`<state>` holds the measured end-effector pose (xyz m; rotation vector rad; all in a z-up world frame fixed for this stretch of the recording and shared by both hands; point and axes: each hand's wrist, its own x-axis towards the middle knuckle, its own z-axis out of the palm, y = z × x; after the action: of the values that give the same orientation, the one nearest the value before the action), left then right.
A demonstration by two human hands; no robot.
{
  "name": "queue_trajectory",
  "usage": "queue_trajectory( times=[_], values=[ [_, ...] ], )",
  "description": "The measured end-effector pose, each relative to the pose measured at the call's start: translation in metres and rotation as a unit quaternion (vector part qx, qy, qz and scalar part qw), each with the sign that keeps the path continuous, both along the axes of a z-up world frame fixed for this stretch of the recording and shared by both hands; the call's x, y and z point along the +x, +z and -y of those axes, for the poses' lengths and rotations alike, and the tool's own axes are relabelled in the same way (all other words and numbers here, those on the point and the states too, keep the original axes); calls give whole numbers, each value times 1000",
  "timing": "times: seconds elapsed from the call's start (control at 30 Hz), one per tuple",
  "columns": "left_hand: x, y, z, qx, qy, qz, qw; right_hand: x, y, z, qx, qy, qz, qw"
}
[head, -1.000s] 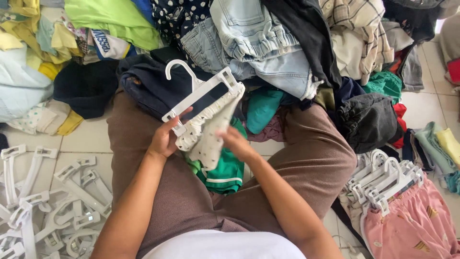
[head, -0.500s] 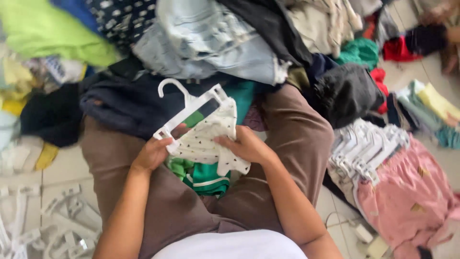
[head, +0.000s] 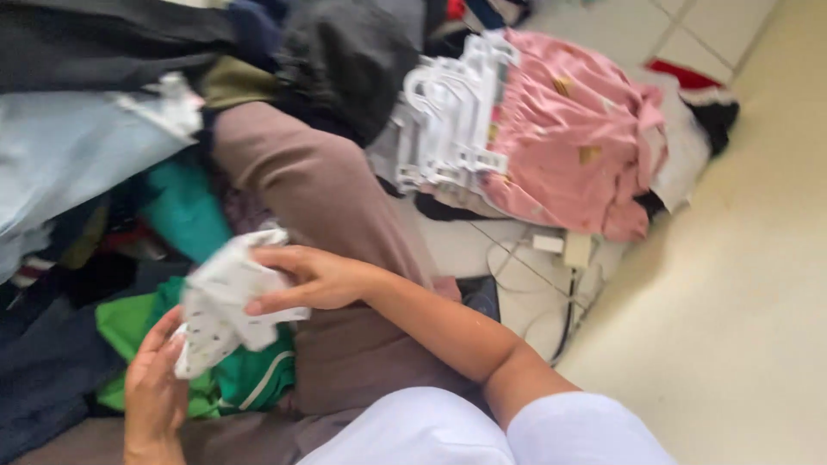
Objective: The person is sitting on the floor, picking up children's clothing items from a pile and attaching them to plastic hangers.
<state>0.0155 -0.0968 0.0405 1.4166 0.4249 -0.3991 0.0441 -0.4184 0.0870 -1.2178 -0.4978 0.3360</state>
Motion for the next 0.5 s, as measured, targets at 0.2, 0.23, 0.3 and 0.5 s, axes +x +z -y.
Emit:
queue_trajectory(
  times=[0.2,0.23,0.3,0.5],
  values=[
    [-4,-21,-23,136,-158,-77,975,3,6,21,169,46,-130,976],
    [-8,-20,-28,107,-155,-78,979,1,-7,17,198,28,-113,973],
    [-13,-15,-39,84,-156,-87,980,-2,-25,10,233,3,-102,967],
    [-4,40,-7,45,-205,29,977,-8,-41,32,309,-62,-85,945]
  ],
)
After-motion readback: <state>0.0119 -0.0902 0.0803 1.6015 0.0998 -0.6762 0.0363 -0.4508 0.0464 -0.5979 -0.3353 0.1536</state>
